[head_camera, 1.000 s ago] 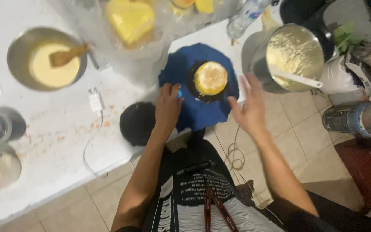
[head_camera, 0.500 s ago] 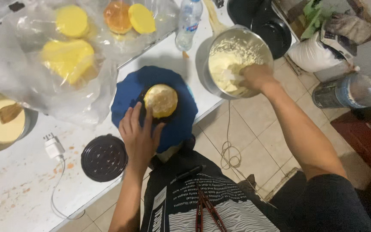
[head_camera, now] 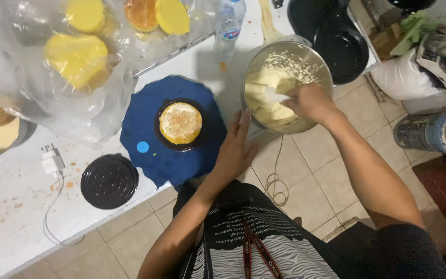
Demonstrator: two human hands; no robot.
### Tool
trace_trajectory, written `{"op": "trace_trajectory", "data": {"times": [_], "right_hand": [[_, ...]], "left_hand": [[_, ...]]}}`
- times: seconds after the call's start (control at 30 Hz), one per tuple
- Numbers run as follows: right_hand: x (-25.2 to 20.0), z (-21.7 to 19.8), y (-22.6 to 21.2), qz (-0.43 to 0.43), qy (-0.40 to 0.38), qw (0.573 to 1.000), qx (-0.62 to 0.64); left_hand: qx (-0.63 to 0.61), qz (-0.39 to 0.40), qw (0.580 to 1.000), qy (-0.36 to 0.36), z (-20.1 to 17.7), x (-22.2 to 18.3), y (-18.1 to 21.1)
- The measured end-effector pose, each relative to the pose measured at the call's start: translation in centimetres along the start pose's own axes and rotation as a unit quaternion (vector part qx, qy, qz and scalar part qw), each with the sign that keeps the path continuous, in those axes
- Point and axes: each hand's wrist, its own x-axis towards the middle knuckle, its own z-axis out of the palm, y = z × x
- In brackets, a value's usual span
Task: The person spreads cream over small round cake layers, stacks them, and sprinkles water onto the layers by hand.
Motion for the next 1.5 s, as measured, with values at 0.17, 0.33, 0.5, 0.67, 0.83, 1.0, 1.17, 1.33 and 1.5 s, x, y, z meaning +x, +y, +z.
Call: {"op": "trace_trajectory", "data": {"times": [0.17, 0.33, 0.5, 0.67, 0.83, 1.0, 1.17, 1.33, 1.5], "right_hand": [[-4.5, -2.4, 0.5, 0.032, -0.012, 0.983, 0.179], [-9.9, -1.3, -1.5, 0.002, 0.057, 0.960, 0.275], [-10.9, 6.0, -14.3, -0.072, 0.198, 0.917, 0.339], [-5.8, 18.0, -19.6, -0.170, 0.343, 0.916, 0.118], [-11.8, 18.0, -22.7, -0.088, 0.333, 0.935, 0.089], [-13.0, 19.6, -19.3, -0.076, 0.328, 0.932, 0.133], [-6.6, 17.8, -18.6, -0.081, 0.424, 0.901, 0.050], [-6.4, 18.6, -15.9, -0.047, 0.426, 0.903, -0.012], [-9.6, 16.8, -21.8, 0.053, 0.354, 0.920, 0.162]], "left_hand": [[-0.002, 0.015, 1.000, 0.028, -0.5, -3.1, -0.8], [-0.024, -0.018, 0.982, 0.185, -4.8, -8.4, -4.6], [0.219, -0.048, 0.901, 0.372, -12.8, -11.0, -12.5], [0.273, -0.059, 0.912, 0.299, -13.9, -10.0, -18.4], [0.280, 0.016, 0.898, 0.338, -12.6, -10.1, -20.9], [0.287, -0.034, 0.904, 0.316, -13.4, -10.1, -19.3], [0.259, -0.042, 0.917, 0.301, -13.9, -10.3, -18.6], [0.300, -0.038, 0.898, 0.319, -13.4, -9.9, -19.7], [0.289, -0.035, 0.900, 0.324, -13.3, -10.3, -19.3]]}}
